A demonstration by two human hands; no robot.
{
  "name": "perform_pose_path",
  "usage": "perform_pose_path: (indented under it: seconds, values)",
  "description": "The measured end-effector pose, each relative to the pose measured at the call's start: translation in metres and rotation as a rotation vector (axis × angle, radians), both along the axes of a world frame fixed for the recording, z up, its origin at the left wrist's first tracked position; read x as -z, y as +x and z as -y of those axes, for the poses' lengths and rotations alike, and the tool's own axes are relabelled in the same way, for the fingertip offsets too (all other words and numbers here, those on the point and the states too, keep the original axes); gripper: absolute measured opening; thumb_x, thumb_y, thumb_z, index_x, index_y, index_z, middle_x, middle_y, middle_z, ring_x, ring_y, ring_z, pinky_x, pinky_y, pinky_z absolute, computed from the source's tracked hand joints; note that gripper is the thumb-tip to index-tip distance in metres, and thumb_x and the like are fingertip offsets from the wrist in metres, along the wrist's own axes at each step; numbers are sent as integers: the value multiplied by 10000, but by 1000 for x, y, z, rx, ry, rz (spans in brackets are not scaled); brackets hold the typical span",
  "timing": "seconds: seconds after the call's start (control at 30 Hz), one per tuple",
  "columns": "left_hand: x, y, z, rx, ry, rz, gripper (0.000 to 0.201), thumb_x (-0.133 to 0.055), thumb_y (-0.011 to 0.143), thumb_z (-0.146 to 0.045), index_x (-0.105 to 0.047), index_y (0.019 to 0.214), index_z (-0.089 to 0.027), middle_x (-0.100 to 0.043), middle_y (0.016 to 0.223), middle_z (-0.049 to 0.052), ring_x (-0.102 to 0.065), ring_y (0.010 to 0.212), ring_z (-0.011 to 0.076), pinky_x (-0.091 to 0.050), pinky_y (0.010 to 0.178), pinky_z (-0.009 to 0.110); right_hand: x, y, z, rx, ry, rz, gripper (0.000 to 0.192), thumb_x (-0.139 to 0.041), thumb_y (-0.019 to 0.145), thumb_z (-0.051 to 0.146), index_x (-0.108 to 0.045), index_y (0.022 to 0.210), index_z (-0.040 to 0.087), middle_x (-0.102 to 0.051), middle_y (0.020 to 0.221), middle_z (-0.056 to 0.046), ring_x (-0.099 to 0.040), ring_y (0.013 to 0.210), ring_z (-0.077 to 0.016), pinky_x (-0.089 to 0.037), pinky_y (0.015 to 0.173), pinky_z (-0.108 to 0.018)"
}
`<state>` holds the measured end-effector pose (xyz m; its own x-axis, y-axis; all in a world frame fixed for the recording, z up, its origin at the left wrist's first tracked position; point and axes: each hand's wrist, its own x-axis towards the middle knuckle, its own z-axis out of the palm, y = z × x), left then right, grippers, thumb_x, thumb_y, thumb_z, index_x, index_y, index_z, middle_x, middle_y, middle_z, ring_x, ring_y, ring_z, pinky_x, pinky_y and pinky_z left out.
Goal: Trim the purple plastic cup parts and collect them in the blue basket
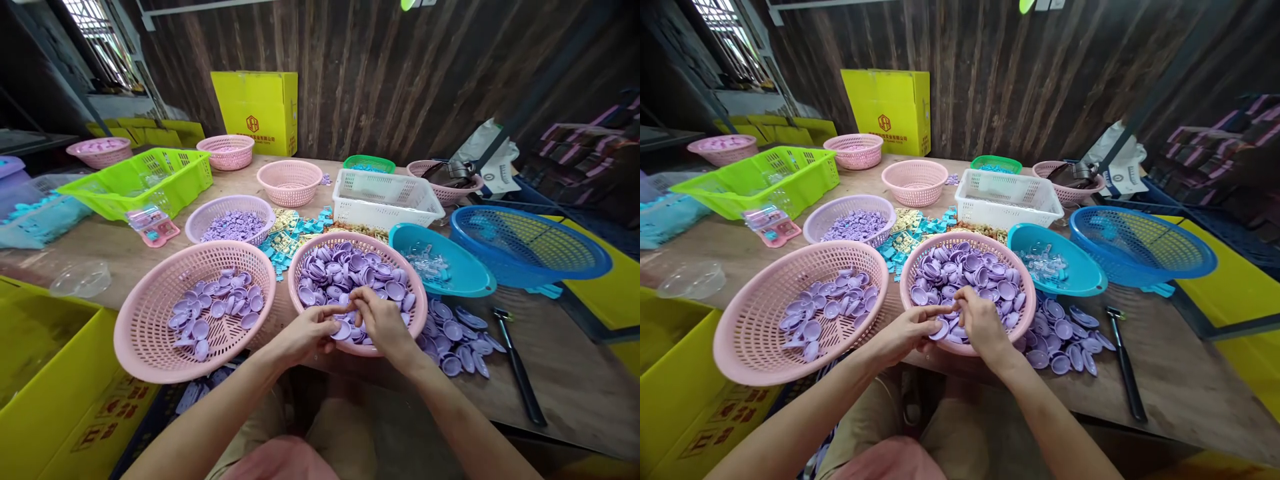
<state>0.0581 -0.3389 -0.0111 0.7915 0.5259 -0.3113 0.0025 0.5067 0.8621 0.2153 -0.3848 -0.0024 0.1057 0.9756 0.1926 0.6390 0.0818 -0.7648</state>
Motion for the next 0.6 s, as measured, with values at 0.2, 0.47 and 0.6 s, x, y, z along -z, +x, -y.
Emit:
perform_pose_path:
  seconds: [0.2, 0.47, 0.6]
  values:
    - [-4, 5, -1, 19, -259, 208, 185, -654, 637, -186, -589, 784, -96, -411, 555, -33, -316, 430, 23, -190, 413, 175, 5, -10, 4, -62, 198, 56, 215, -410, 829, 202, -622, 804, 182, -671, 826, -53, -623, 767, -158, -480, 679, -257]
    - [-2, 2, -1, -56, -307, 251, 208, -621, 642, -152, -613, 839, -87, -384, 532, -38, -291, 418, 20, -173, 415, 174, 18, -2, 2, -105, 131, 132, 300, -394, 846, 236, -638, 1013, 188, -666, 992, -81, -615, 925, -187, -490, 805, -327]
    - [-6, 2, -1, -63, -252, 192, 289, -638, 635, -179, -627, 906, -79, -402, 516, -36, -299, 410, 25, -174, 426, 191, 20, 6, 1, -203, 115, 221, 350, -360, 837, 165, -599, 1092, 178, -650, 1035, -92, -605, 952, -183, -489, 811, -331]
